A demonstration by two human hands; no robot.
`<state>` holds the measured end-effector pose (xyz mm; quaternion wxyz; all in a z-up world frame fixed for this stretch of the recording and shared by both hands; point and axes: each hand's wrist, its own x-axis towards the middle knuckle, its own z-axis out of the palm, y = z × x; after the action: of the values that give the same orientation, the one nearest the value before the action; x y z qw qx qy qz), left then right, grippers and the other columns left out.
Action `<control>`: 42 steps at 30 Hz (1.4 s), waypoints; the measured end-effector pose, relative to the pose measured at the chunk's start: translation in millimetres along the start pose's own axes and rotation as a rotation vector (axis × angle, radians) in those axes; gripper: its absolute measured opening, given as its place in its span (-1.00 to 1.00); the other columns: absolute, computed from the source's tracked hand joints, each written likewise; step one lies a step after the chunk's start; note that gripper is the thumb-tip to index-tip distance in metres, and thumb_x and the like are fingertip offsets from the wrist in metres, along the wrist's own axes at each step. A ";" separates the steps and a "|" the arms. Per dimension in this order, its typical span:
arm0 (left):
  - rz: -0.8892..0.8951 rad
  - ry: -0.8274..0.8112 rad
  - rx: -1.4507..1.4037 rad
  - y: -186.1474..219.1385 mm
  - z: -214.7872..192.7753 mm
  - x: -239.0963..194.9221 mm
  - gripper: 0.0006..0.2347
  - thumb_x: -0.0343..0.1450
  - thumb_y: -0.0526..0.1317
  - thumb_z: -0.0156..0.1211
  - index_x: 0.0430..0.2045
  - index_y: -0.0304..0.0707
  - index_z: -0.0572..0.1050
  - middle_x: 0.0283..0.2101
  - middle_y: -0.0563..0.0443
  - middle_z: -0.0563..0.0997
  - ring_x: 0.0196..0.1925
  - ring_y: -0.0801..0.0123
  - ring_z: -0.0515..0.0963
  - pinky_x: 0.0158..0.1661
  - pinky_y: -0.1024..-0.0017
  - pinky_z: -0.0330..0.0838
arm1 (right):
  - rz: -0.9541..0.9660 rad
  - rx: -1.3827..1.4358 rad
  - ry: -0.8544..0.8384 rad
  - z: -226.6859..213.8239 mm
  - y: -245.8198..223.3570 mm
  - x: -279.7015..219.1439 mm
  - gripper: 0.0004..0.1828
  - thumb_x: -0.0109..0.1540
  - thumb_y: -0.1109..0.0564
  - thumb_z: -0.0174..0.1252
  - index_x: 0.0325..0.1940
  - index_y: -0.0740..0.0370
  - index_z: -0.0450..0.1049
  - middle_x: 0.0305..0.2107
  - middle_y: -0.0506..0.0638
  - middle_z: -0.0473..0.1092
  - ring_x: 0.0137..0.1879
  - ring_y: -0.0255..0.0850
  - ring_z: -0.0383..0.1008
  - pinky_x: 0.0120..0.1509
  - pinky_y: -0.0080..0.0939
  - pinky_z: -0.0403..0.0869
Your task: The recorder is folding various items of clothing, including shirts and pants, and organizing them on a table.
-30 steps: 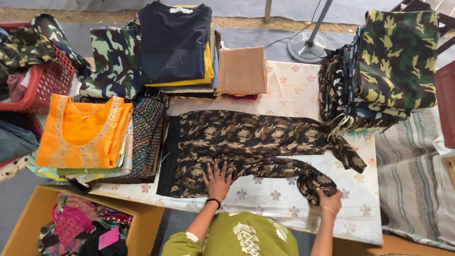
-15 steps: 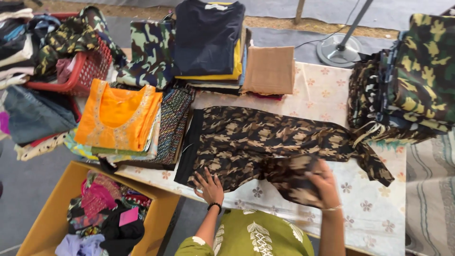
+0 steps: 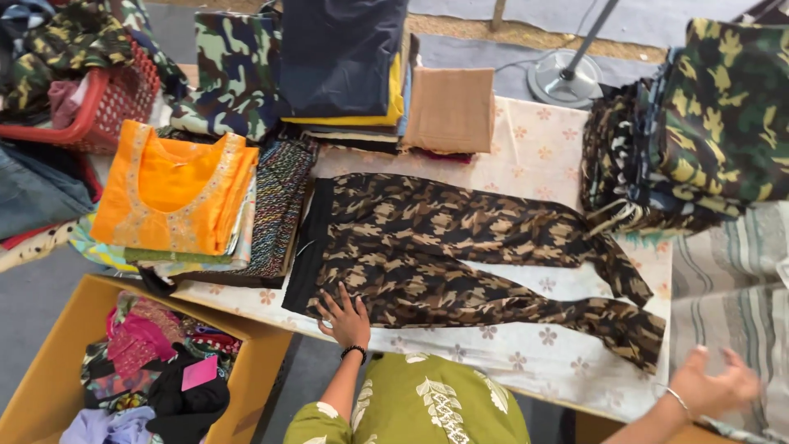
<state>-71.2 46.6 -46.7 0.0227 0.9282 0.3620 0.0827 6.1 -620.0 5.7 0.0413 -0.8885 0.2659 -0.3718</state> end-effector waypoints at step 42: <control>-0.006 0.039 -0.002 -1.8 -1.4 2.1 -0.48 0.56 0.13 -0.20 0.50 0.33 0.04 0.57 -0.18 0.01 0.55 -0.22 -0.05 0.27 -0.26 -0.04 | 0.985 1.494 -0.267 81.4 -23.1 -67.5 -0.92 0.40 0.12 0.10 -0.08 0.09 0.50 -0.40 -0.16 0.42 -0.43 -0.39 0.32 -0.45 -0.39 0.22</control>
<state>-71.1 49.4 -45.2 0.0167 0.9254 0.3650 0.1010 32.5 -576.4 -89.7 0.7922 -0.4517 0.2985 -0.2817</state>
